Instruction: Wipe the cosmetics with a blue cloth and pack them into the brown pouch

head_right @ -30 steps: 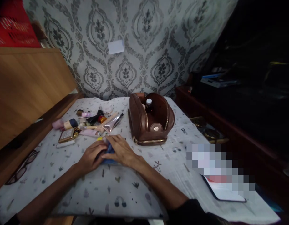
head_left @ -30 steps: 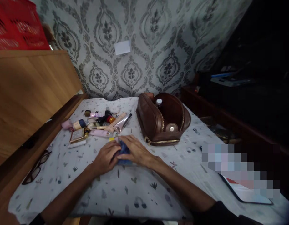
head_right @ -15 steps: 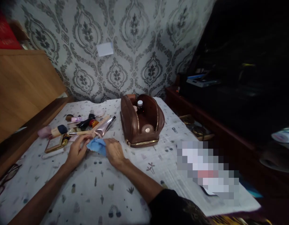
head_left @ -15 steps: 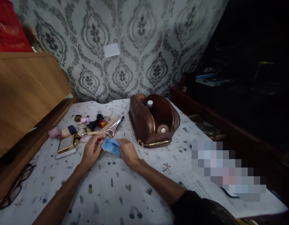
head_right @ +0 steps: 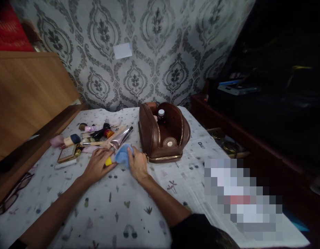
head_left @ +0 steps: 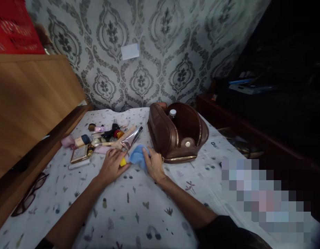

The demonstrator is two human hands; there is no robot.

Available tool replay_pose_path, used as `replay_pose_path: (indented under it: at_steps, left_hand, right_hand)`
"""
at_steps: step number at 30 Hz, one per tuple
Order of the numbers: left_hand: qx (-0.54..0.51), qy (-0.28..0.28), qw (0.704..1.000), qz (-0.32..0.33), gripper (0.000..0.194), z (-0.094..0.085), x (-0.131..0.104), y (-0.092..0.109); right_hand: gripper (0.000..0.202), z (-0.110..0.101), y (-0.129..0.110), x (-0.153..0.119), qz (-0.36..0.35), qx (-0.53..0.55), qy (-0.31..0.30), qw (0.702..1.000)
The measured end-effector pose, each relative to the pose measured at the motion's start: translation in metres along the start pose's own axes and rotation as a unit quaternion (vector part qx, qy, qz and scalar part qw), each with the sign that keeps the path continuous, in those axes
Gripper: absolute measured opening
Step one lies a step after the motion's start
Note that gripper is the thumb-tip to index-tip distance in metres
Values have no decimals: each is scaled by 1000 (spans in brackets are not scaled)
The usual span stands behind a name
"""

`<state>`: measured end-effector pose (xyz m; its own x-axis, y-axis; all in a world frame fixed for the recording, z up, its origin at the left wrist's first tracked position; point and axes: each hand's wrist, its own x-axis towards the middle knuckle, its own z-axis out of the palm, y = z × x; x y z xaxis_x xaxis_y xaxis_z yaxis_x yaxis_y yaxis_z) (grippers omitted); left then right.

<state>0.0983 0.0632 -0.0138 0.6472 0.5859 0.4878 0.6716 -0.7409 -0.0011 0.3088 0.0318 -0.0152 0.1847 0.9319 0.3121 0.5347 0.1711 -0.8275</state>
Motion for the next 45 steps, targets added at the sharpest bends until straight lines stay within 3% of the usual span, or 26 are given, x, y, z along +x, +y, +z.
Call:
replay_pose_path:
  at_steps: [5, 9, 11, 18, 27, 33, 45]
  left_hand:
    - [1, 38, 999, 10, 40, 4, 0, 0]
    - [-8, 49, 999, -17, 41, 6, -1, -2]
    - [-11, 38, 999, -37, 43, 5, -1, -2]
    - [-19, 33, 998, -45, 49, 5, -1, -2]
    - [-39, 22, 999, -15, 55, 7, -1, -1]
    - [-66, 56, 996, -25, 43, 6, 4, 5]
    - [-86, 62, 990, -91, 28, -3, 3, 4]
  right_hand:
    - [36, 1, 5, 0, -25, 0, 38, 999]
    - [49, 5, 14, 1, -109, 35, 50, 992]
    - [51, 6, 18, 3, -136, 33, 28, 990]
    - [28, 6, 9, 1, -175, -57, -86, 979]
    - [51, 10, 5, -5, -273, -83, -147, 947]
    - [48, 11, 5, -6, -263, -109, -157, 946]
    - [46, 11, 4, -6, -223, -113, -164, 954]
